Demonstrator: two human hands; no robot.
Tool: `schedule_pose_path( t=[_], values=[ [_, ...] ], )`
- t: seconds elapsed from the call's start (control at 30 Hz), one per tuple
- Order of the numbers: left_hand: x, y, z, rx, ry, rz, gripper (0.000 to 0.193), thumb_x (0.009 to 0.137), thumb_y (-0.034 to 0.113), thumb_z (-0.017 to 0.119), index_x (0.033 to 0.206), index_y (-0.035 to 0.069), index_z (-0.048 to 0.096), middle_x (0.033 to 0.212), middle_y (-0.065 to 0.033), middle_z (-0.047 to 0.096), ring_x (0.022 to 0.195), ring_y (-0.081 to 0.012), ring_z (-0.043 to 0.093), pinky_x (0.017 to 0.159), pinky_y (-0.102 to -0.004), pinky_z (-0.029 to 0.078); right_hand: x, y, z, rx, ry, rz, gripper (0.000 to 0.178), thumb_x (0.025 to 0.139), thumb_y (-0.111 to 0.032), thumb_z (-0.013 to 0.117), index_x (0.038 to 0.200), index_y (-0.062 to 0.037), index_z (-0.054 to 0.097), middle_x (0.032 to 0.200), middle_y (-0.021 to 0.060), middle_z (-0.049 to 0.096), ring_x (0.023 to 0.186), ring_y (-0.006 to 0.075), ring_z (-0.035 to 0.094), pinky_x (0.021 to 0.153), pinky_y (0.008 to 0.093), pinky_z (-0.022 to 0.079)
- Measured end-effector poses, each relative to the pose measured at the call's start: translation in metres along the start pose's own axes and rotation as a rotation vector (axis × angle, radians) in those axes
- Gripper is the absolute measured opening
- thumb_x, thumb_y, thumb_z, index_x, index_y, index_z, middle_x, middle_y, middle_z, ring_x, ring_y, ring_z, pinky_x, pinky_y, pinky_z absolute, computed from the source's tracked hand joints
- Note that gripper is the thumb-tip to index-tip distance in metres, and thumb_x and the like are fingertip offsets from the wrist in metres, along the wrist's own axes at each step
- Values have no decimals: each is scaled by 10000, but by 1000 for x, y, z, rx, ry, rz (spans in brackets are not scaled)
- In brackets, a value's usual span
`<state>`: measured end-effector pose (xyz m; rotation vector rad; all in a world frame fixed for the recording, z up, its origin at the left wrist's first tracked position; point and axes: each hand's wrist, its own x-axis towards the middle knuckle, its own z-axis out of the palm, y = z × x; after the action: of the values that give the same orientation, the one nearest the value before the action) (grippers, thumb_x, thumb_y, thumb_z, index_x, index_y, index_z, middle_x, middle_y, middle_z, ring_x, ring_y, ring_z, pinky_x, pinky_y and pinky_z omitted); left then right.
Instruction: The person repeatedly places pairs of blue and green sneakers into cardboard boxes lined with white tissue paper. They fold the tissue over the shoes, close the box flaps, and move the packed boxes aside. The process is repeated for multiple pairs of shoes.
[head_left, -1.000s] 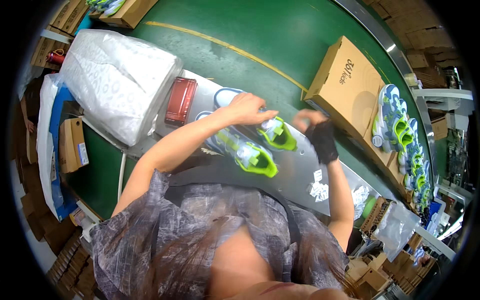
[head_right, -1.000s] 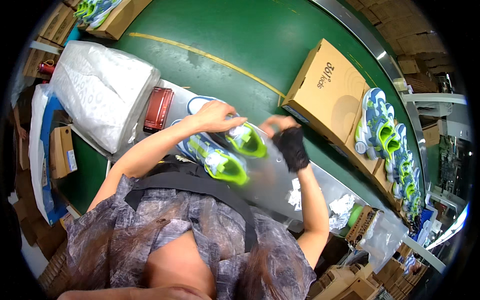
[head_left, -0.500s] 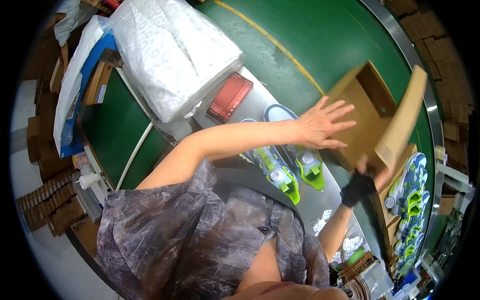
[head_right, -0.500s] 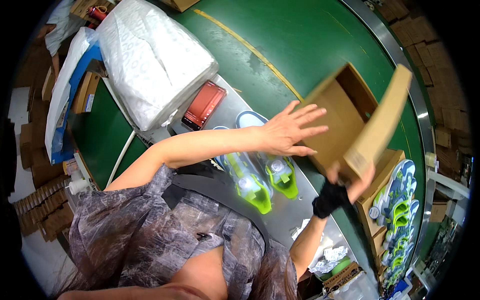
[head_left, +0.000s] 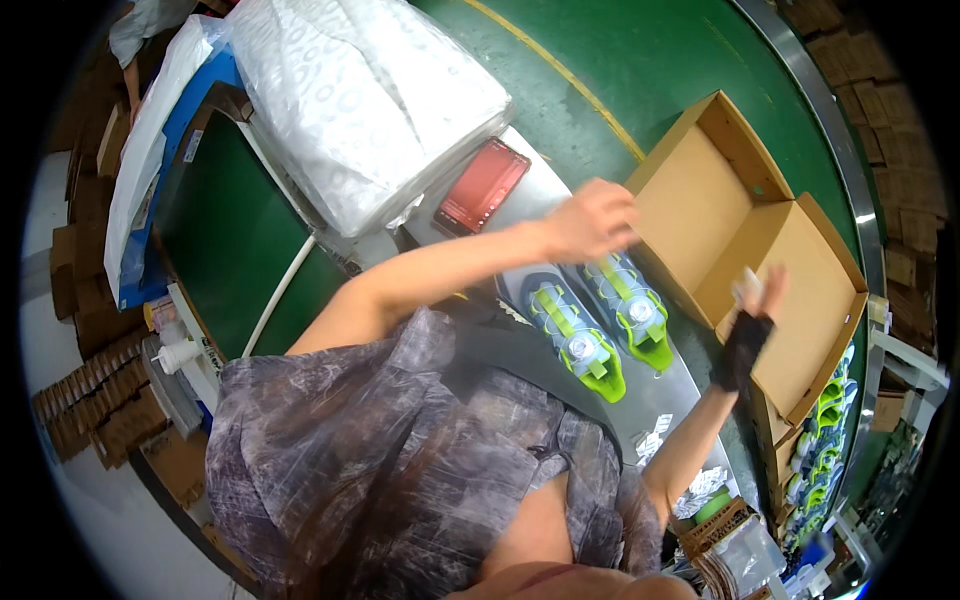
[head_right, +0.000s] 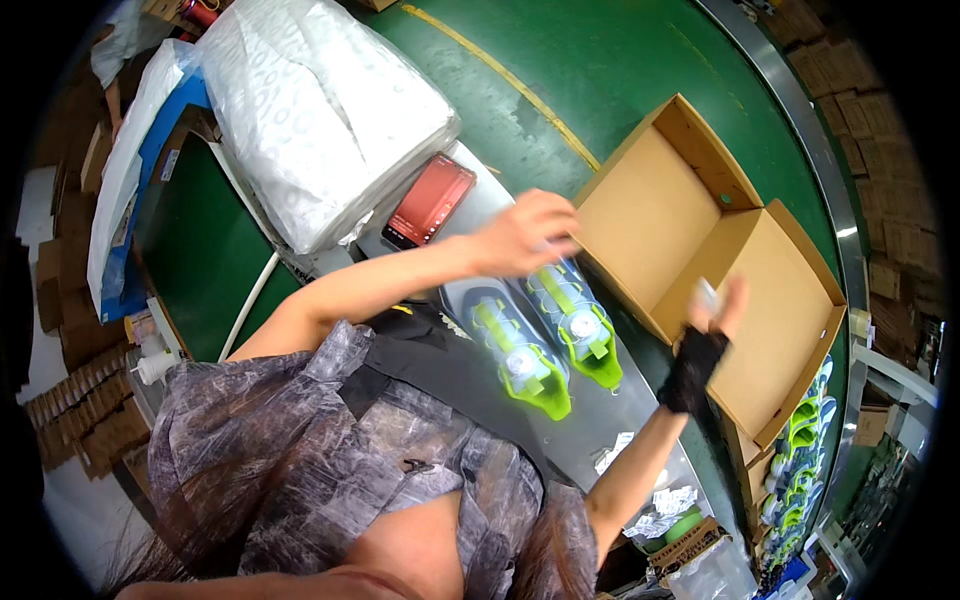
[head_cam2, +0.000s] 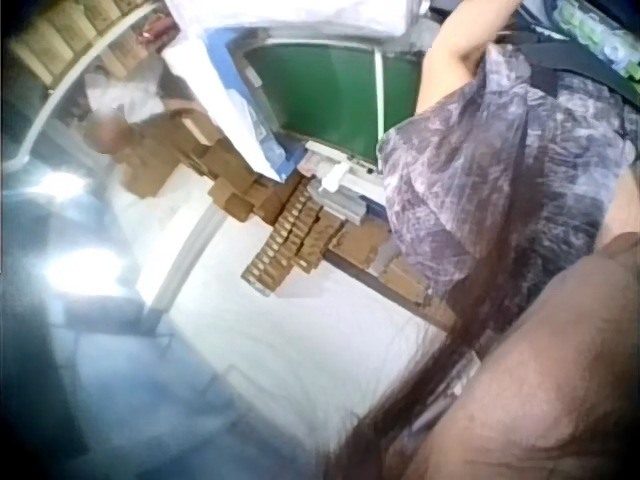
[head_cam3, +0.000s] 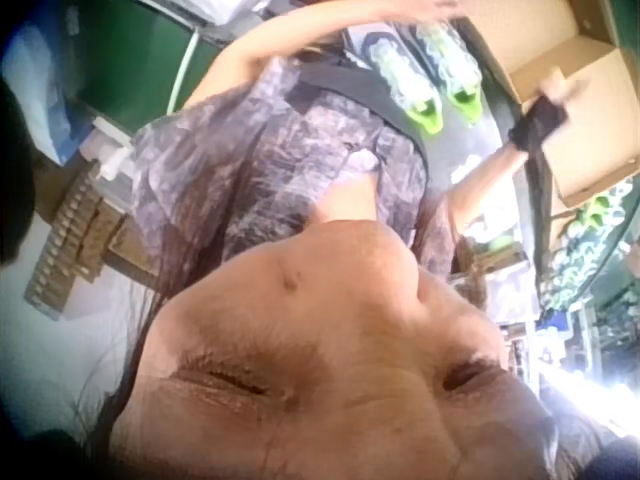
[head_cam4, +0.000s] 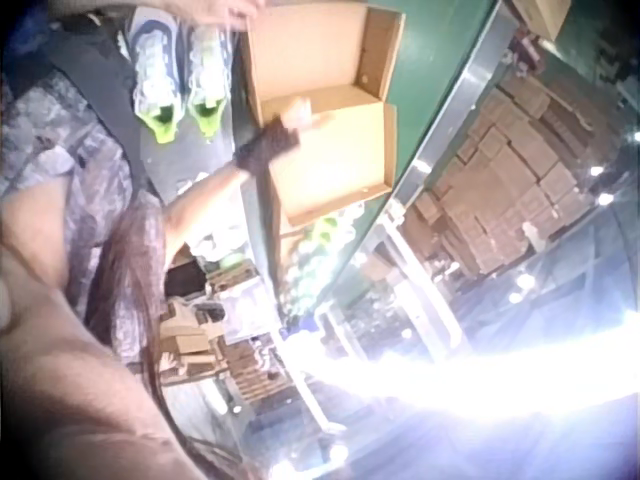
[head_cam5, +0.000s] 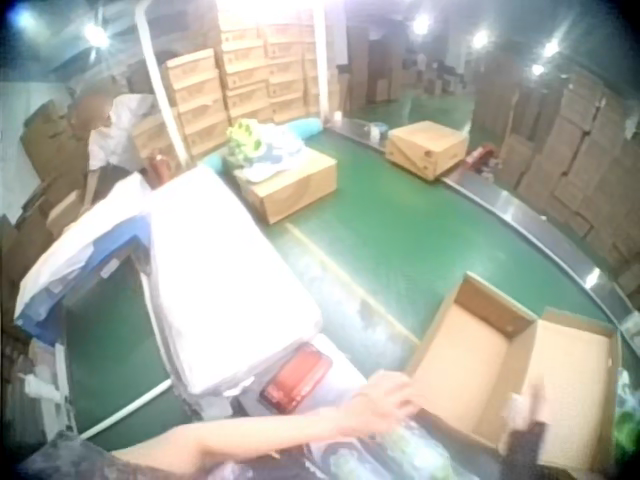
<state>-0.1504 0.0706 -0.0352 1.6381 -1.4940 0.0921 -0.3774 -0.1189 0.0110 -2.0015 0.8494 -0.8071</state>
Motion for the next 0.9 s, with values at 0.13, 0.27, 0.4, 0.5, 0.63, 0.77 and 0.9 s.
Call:
schedule_pose_path(
  t=[0.13,0.27,0.4,0.5,0.63,0.77,0.9],
  values=[
    [-38,-68,-110,384,143,-175,181,768,-8,497,935,-30,563,889,-160,566,809,-319,542,748,-377,450,1,-2,65,-584,-621,-201,518,742,-153,624,1233,-135,461,1152,156,541,1059,305,521,897,352,393],
    [-108,-138,-207,860,124,-570,244,818,248,556,922,28,572,817,-155,550,796,-310,529,729,-409,400,15,24,100,-545,-905,61,402,761,-112,558,1160,-105,516,1056,215,551,1002,343,524,854,395,414],
    [-126,-151,-231,726,-47,-727,247,825,330,544,866,87,573,823,-117,569,813,-290,533,757,-409,386,27,11,128,-509,-915,-47,361,744,-107,503,1100,-78,555,998,224,576,954,351,545,827,378,428],
    [-121,-157,-231,610,-25,-775,241,833,342,534,847,104,565,785,-112,590,774,-307,552,708,-395,414,27,3,140,-494,-873,-192,347,748,-121,520,1089,-70,557,963,216,578,936,357,539,828,402,422],
    [-106,-159,-278,615,8,-792,250,851,334,513,889,89,542,728,-146,601,711,-350,577,635,-416,444,32,-11,148,-576,-955,-189,373,748,-116,544,1120,-84,540,1014,199,572,986,342,527,856,402,413],
    [-33,-115,-338,784,105,-657,237,868,279,517,958,59,518,699,-188,575,718,-337,589,641,-399,451,35,-11,145,-521,-992,-183,407,748,-118,551,1152,-89,518,1029,202,571,1013,332,524,879,398,406],
    [72,-13,-304,487,257,-197,198,897,132,429,818,-25,521,644,-135,531,596,-234,538,550,-312,405,27,-45,147,-390,-723,-357,807,690,-229,707,1347,-112,254,1252,250,411,1152,388,414,959,400,354]
  ],
)
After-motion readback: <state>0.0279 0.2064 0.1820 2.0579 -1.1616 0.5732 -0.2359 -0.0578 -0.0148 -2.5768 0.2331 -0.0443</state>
